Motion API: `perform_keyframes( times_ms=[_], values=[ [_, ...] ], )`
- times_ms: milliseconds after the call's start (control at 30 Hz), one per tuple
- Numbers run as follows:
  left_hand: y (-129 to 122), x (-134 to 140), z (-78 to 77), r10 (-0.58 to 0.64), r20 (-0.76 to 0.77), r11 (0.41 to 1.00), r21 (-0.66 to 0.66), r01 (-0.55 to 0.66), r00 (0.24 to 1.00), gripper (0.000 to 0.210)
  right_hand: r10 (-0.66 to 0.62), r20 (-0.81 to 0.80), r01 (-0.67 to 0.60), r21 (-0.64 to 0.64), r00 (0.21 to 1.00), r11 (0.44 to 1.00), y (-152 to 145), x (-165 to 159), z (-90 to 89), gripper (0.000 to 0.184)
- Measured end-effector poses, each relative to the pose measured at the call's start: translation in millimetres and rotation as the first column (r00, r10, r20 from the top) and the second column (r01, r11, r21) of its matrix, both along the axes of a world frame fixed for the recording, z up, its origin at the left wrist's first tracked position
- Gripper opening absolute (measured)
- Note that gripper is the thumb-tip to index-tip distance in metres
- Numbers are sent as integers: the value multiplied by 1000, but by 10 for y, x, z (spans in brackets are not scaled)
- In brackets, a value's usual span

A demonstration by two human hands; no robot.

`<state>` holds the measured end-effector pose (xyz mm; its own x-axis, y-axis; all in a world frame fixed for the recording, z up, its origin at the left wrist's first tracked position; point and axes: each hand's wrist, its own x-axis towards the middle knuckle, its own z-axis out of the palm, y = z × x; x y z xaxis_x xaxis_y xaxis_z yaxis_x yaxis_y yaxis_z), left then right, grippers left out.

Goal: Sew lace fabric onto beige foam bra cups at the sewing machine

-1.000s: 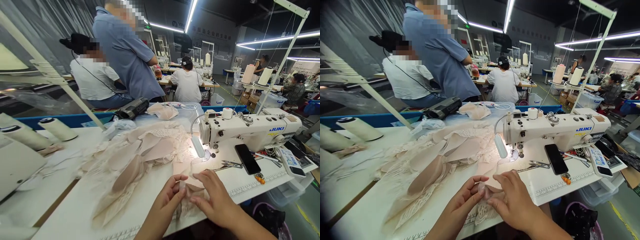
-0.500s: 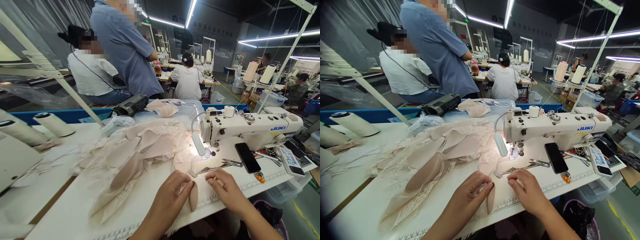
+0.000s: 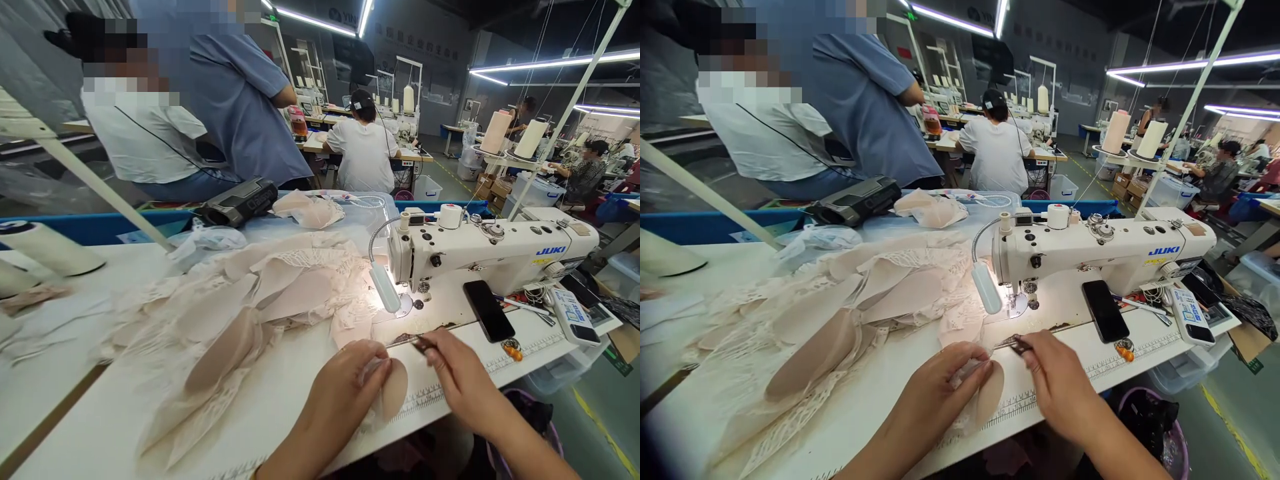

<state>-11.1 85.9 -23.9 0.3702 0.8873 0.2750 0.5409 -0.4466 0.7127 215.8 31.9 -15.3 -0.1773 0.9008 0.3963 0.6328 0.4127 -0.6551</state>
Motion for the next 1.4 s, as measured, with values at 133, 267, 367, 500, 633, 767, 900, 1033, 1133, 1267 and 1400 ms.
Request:
perform_keyframes(
  times_ms=[133,267,367,500,633,767,900,1033,1133,1267,1400],
  values=[
    [9,38,-32,-57,40,998,21,56,998,22,118,-134,-134,-119,984,984,-138,-345,102,30],
    [-13,25,8,-80,115,986,-137,95,990,23,-30,-8,28,-134,1000,991,-13,-356,-164,7],
    [-21,26,51,-87,149,961,-248,123,985,27,-85,-34,77,-204,996,976,61,-309,-259,22],
    [-14,28,67,-41,137,954,-291,80,990,28,-44,-75,32,-162,996,986,16,-305,-204,19],
    [-7,16,61,-20,132,960,-275,56,991,26,-67,98,62,49,993,997,-61,-332,-199,21],
    [-6,8,52,-3,135,968,-248,37,991,26,-132,253,95,153,959,984,-69,-344,-245,24],
    [-16,-3,34,-6,127,969,-243,37,992,27,-136,264,93,168,955,981,-55,-350,-256,26],
    [-33,-7,21,-10,118,970,-241,39,993,27,-142,260,96,181,955,979,-55,-358,-265,29],
    [-45,1,22,-12,107,973,-230,37,994,26,-148,255,102,183,956,978,-58,-362,-273,30],
    [-56,4,25,-16,126,976,-213,43,992,24,-159,256,109,199,953,974,-52,-370,-277,29],
    [-60,-2,21,-17,134,977,-210,45,991,24,-151,283,92,209,947,973,-39,-377,-287,33]
  ],
)
